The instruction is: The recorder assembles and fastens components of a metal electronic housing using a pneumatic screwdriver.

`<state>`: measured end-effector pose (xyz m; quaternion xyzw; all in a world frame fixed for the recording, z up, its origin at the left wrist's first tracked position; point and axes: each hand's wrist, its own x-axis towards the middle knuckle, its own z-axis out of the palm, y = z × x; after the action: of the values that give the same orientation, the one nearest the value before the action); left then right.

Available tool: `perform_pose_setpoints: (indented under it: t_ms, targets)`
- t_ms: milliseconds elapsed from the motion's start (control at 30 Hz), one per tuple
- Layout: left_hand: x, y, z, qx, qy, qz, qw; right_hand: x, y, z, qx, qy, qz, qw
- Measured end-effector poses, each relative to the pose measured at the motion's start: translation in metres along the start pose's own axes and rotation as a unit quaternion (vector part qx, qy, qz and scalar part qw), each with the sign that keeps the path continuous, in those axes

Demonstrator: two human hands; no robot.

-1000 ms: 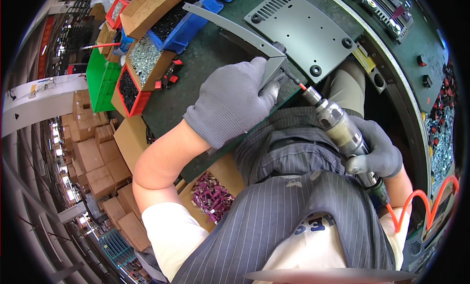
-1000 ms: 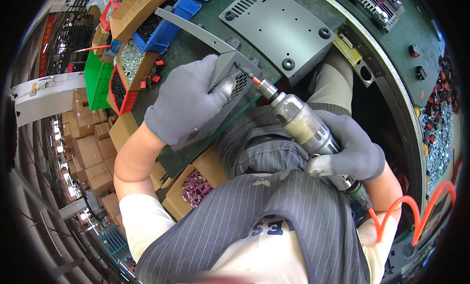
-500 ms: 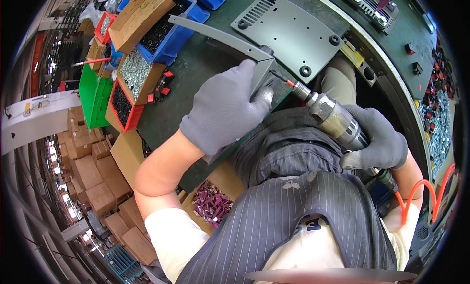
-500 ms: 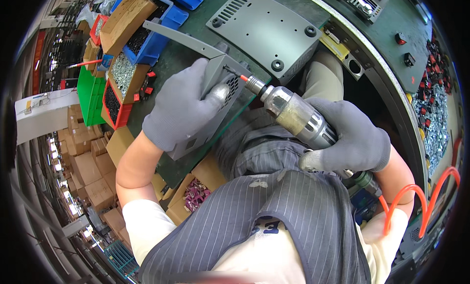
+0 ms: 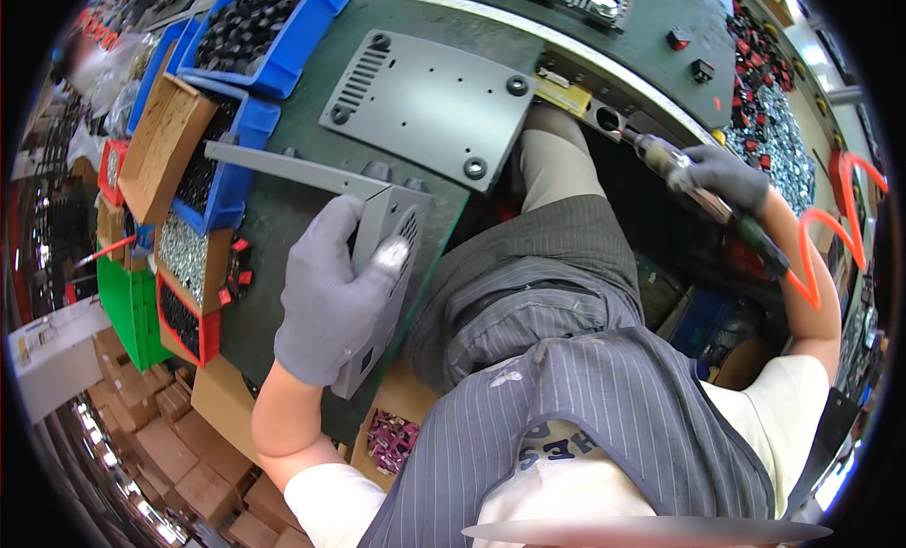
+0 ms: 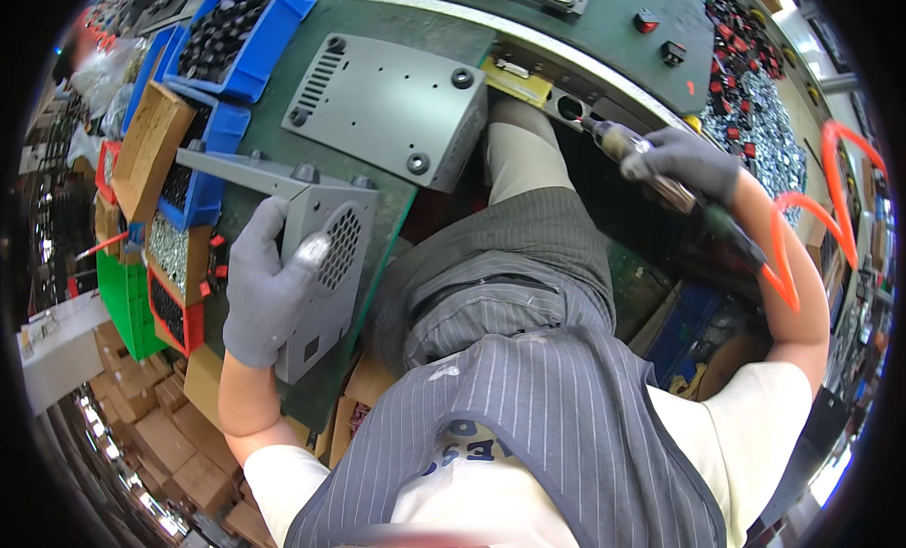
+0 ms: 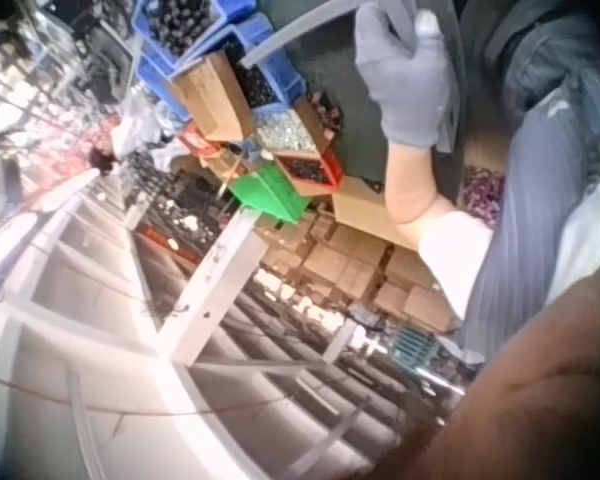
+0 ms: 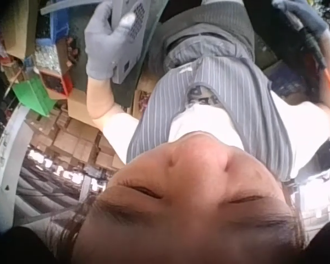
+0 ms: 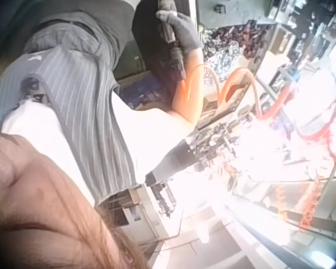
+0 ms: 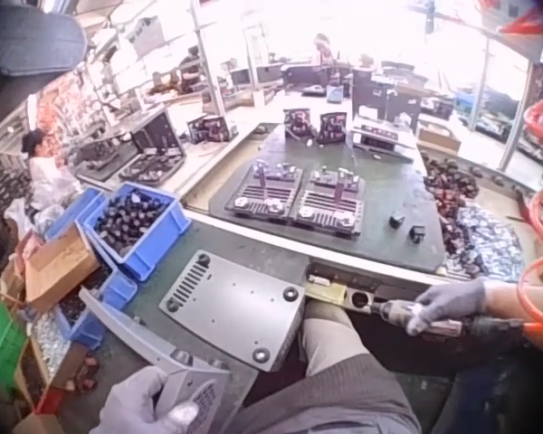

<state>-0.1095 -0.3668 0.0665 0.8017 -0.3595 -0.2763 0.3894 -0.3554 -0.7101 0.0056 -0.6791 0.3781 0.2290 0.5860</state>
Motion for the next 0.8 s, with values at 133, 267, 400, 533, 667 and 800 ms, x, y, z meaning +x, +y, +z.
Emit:
perform_pose_setpoints:
  t_ms: [133, 267, 400, 533, 667, 800]
  targets:
    - [0.001, -0.001, 0.001, 0.030, 0.000, -0.024, 0.999, 0.045, 0.013, -0.008, 0.061, 0.003, 0.021, 0.998]
    - [-0.003, -0.008, 0.006, -0.022, 0.031, -0.020, 0.999, 0.060, -0.015, 0.007, 0.163, 0.025, 0.062, 0.984]
    - [-0.001, -0.011, 0.004, -0.013, 0.024, -0.020, 0.999, 0.059, 0.001, 0.019, 0.303, 0.086, -0.044, 0.948]
    - [-0.002, -0.009, 0.008, -0.046, 0.040, -0.036, 0.998, 0.070, 0.034, 0.046, 0.476, 0.079, -0.009, 0.876]
    - [0.002, -0.008, 0.005, -0.030, 0.031, -0.036, 0.998, 0.102, 0.051, 0.107, 0.522, -0.058, 0.041, 0.850]
    - [-0.015, -0.009, -0.004, -0.052, 0.052, -0.016, 0.997, 0.164, 0.044, 0.162, 0.581, -0.143, 0.027, 0.801]
